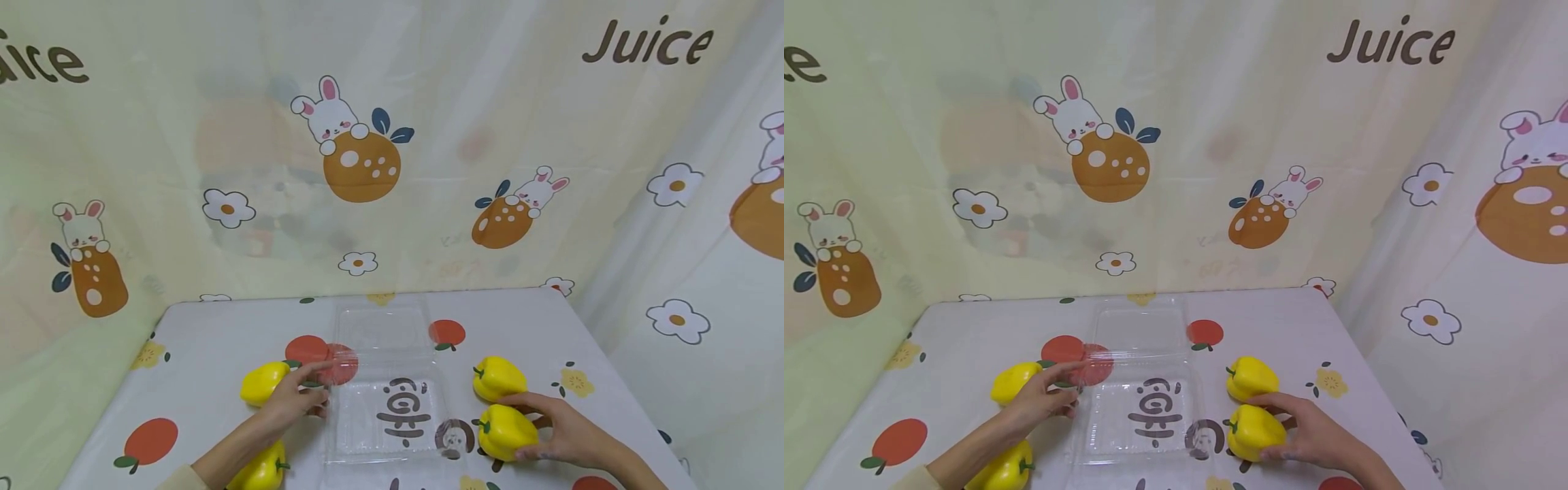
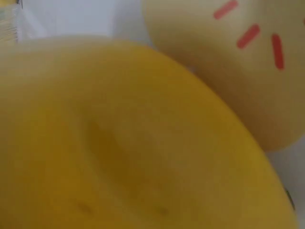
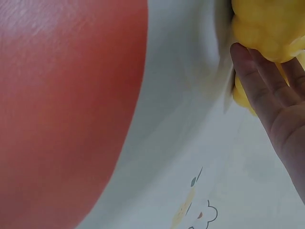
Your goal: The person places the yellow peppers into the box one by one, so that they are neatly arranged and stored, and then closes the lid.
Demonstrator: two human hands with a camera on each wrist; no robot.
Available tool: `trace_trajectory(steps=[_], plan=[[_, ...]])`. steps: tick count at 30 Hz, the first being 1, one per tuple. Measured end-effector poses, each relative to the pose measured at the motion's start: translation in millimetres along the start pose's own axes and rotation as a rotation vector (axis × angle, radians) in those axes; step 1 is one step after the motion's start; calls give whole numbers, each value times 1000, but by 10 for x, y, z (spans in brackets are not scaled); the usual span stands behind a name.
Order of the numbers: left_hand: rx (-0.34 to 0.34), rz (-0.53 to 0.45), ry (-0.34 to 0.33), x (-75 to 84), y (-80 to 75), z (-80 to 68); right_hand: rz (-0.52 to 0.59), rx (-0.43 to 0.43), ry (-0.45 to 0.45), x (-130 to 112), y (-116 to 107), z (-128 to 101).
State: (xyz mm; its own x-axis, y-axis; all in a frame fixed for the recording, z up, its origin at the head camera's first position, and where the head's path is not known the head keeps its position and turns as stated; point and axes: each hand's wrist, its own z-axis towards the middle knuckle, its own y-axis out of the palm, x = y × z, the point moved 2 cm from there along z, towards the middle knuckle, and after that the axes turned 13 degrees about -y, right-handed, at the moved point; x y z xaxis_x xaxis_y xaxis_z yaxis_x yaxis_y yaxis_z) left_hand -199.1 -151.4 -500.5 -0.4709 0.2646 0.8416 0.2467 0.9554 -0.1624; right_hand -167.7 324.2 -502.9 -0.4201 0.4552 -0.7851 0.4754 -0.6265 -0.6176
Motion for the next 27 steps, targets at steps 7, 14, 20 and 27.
trace_trajectory(steps=[7,14,20,27], plan=[[1,-9,8,-1,5,-27,15,-1,10,-5,12,26],[39,-31,-9,-7,23,-37,19,3,3,6,19,27],[68,-37,-27,-18,32,-30,-9,10,-20,-14,11,24],[76,-19,-45,-19,36,-22,-70,33,-30,-50,-29,12]])
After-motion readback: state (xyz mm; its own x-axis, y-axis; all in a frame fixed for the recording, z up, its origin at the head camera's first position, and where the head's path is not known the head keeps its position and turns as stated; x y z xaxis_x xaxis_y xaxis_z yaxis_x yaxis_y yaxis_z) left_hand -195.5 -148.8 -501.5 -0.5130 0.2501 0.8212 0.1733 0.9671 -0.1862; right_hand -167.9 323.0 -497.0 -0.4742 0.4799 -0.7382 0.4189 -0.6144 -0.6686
